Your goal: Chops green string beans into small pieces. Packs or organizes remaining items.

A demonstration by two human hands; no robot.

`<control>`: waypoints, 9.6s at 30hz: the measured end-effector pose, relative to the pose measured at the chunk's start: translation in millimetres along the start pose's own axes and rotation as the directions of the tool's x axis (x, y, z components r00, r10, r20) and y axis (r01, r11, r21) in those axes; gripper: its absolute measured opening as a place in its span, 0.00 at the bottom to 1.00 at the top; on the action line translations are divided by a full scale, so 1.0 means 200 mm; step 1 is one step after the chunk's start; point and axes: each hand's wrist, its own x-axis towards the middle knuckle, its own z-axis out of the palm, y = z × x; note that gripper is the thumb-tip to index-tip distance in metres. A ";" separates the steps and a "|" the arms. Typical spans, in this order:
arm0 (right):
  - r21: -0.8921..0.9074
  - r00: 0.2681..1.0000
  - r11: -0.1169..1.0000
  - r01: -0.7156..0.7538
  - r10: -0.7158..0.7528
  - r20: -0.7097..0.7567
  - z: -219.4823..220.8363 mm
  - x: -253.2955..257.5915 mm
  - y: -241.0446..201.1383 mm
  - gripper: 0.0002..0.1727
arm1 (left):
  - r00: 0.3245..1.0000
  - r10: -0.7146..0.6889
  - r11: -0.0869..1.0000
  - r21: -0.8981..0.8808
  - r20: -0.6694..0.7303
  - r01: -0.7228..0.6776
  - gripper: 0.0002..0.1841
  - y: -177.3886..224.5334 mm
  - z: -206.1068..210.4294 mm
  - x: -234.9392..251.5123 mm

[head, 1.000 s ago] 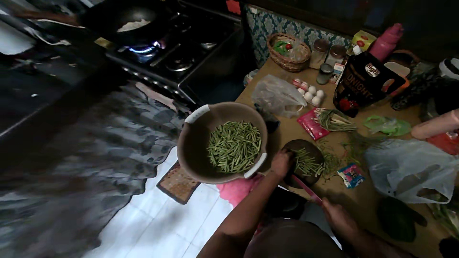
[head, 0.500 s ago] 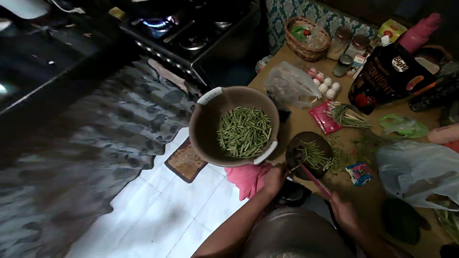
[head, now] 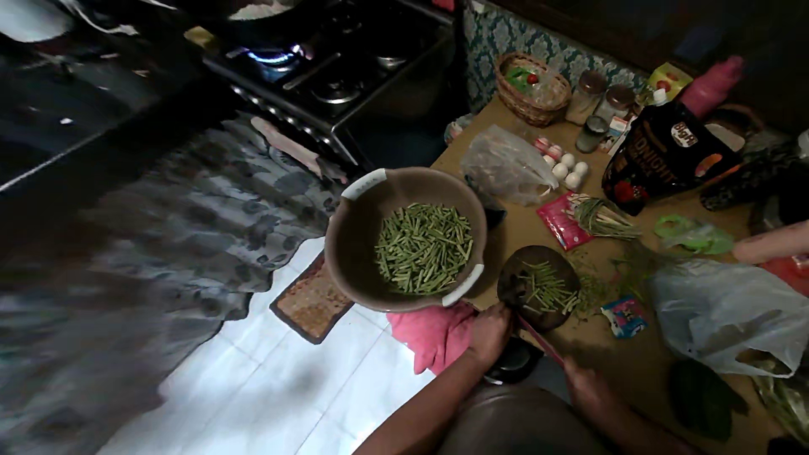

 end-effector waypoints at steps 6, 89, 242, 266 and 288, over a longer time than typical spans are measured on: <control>0.098 0.990 0.989 0.108 -0.098 -0.106 0.08 0.08 0.12 0.23 | 0.999 0.030 0.999 -0.036 0.023 -0.029 0.19 0.08 -0.10 0.00; 0.083 0.991 0.990 0.111 -0.103 -0.091 0.01 0.11 0.13 0.23 | 0.954 0.283 0.940 -0.168 -0.102 -0.297 0.19 0.35 -0.25 0.11; 0.157 0.989 0.980 0.122 -0.107 -0.103 0.01 0.03 0.13 0.22 | 0.961 0.274 0.958 -0.084 -0.035 -0.276 0.18 0.49 -0.38 0.35; 0.114 0.988 0.991 0.071 -0.054 -0.141 0.01 0.10 0.09 0.22 | 0.931 0.225 0.973 0.011 -0.288 -0.232 0.17 0.01 -0.32 0.20; -0.020 0.968 0.997 0.071 -0.074 -0.240 0.02 0.03 0.07 0.21 | 0.999 0.007 0.992 -0.123 -0.036 -0.012 0.18 -0.12 -0.04 0.04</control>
